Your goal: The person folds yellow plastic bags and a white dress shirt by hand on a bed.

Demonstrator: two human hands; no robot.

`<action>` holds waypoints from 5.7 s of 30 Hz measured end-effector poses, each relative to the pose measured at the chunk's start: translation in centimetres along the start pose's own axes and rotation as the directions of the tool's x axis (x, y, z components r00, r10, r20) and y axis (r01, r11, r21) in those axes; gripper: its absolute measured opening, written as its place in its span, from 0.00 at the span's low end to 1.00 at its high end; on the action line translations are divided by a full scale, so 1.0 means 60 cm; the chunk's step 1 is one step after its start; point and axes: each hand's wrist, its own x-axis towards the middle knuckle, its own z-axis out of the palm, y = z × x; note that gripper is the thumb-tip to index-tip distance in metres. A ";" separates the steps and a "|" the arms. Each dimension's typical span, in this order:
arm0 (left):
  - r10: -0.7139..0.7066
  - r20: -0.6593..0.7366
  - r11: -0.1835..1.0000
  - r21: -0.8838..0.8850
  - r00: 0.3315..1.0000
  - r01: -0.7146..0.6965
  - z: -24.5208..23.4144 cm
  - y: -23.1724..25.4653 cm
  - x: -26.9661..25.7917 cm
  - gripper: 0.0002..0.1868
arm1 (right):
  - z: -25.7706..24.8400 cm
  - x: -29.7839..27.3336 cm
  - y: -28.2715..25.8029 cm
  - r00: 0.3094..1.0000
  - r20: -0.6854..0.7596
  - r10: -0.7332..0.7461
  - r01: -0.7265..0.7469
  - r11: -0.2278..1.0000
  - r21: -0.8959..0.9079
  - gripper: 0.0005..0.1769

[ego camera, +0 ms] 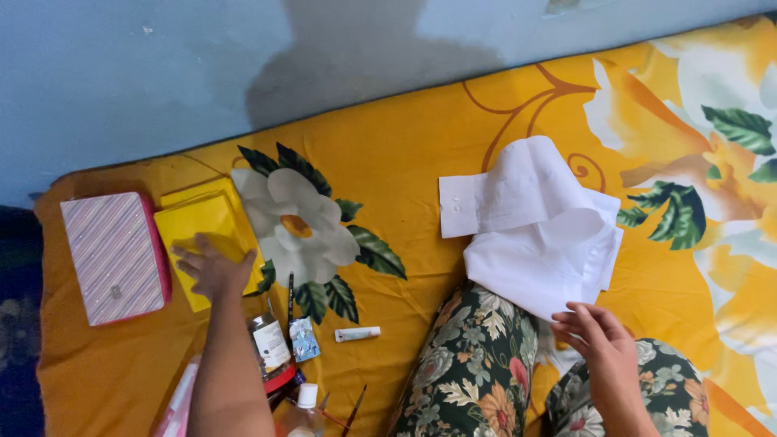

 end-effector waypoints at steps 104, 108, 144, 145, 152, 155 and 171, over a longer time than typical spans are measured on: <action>0.517 0.622 -0.029 -0.674 0.589 0.738 -0.073 0.775 -1.064 0.35 | -0.272 0.506 0.197 0.953 -0.200 -0.229 0.079 0.822 -0.564 0.13; 0.830 0.296 0.267 -0.955 0.473 0.130 -0.083 0.783 -1.076 0.31 | -0.265 0.505 0.169 0.985 -0.170 -0.031 -0.026 0.947 -0.322 0.19; 0.542 0.390 0.504 -0.859 0.744 0.083 0.362 0.571 -0.602 0.23 | -0.242 0.410 0.172 0.942 -0.201 0.270 -0.256 0.962 0.096 0.53; 0.545 0.391 0.495 -0.864 0.742 0.092 0.358 0.573 -0.603 0.23 | -0.241 0.419 0.173 0.936 -0.183 0.301 -0.281 0.951 0.127 0.55; 0.595 0.413 0.552 -0.834 0.690 0.023 0.297 0.592 -0.635 0.24 | -0.212 0.448 0.148 0.969 0.048 0.243 -0.247 0.955 0.167 0.28; 0.714 0.338 0.517 -0.846 0.613 -0.135 0.250 0.606 -0.664 0.29 | -0.173 0.408 0.090 0.997 0.041 0.064 -0.063 0.998 -0.009 0.22; 0.569 0.354 0.504 -0.864 0.742 0.025 0.393 0.497 -0.606 0.25 | -0.067 0.374 0.150 0.948 -0.102 -0.301 0.272 0.935 -0.226 0.28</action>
